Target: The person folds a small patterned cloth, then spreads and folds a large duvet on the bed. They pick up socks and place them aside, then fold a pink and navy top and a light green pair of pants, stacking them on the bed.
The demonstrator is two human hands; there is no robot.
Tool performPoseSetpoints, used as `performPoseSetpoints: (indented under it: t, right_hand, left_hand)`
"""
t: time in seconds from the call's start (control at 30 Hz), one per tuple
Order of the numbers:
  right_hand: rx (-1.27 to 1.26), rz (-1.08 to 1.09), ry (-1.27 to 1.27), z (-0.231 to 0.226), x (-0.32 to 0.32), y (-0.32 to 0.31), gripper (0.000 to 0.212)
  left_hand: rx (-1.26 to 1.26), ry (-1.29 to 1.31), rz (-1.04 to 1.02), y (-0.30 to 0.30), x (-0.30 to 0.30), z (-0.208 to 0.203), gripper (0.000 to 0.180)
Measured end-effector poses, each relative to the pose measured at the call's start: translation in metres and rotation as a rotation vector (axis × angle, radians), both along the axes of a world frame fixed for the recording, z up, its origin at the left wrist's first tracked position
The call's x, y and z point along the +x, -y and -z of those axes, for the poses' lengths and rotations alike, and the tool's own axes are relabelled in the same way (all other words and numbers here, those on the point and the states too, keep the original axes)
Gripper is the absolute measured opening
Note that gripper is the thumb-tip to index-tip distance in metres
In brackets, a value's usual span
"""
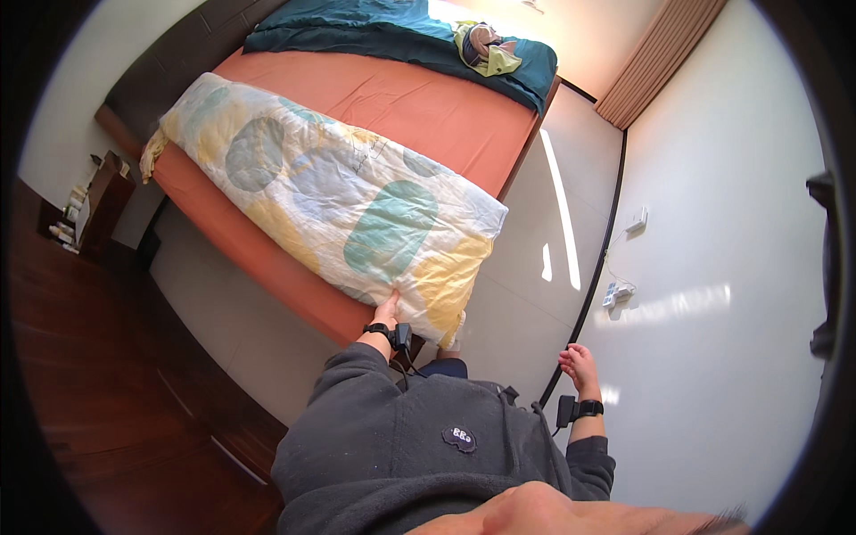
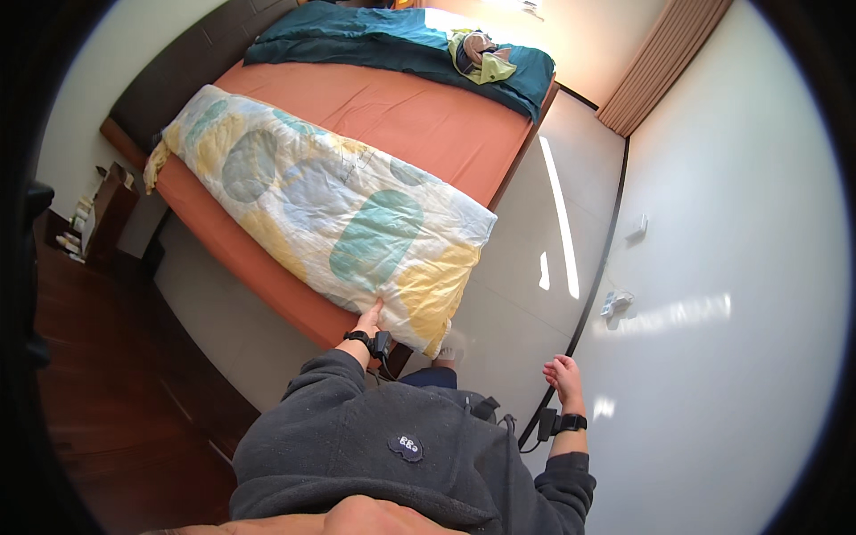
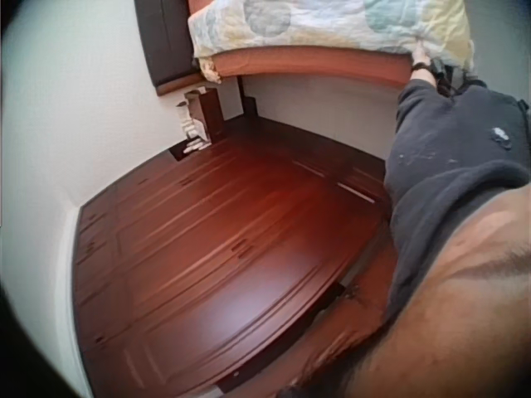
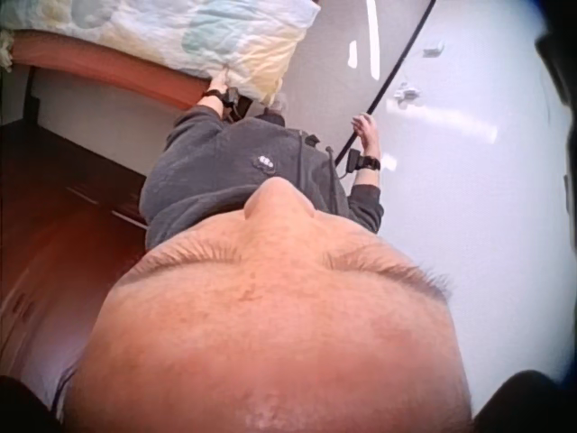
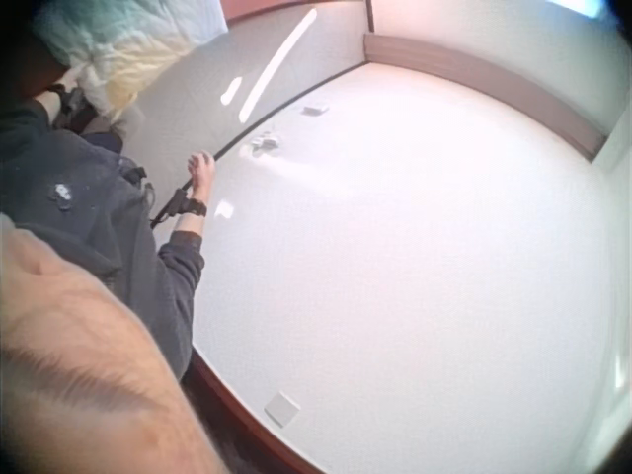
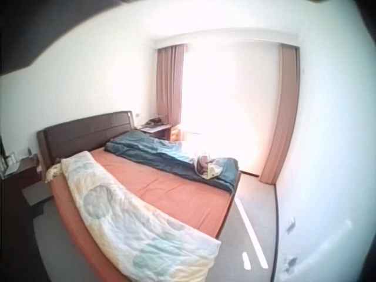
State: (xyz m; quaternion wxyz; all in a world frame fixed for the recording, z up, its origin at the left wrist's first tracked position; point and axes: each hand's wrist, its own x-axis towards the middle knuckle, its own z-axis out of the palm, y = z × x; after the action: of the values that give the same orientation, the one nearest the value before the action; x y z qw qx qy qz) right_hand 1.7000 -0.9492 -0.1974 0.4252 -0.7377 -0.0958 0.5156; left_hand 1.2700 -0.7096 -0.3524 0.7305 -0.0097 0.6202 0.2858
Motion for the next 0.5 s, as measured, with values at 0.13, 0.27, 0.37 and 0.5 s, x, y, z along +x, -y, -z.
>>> performPoseSetpoints:
  t: [0.13,0.27,0.37,0.5]
  right_hand:
    - [-0.158,-0.281,0.033,-0.004,0.044,-0.084,0.030]
    - [-0.124,-0.519,0.052,0.010,0.052,-0.200,0.044]
    - [-0.089,-0.740,0.180,0.031,0.038,-0.296,0.053]
    - [0.125,-1.104,0.630,0.070,0.011,-0.402,0.062]
  left_hand:
    - [-0.064,-0.060,-0.034,0.001,0.002,-0.041,0.084]
    - [-0.097,-0.133,-0.032,0.003,0.001,-0.061,0.080]
    - [-0.035,-0.042,-0.180,0.013,0.000,-0.048,0.051]
    - [0.105,0.219,-0.420,0.040,0.003,-0.029,0.034]
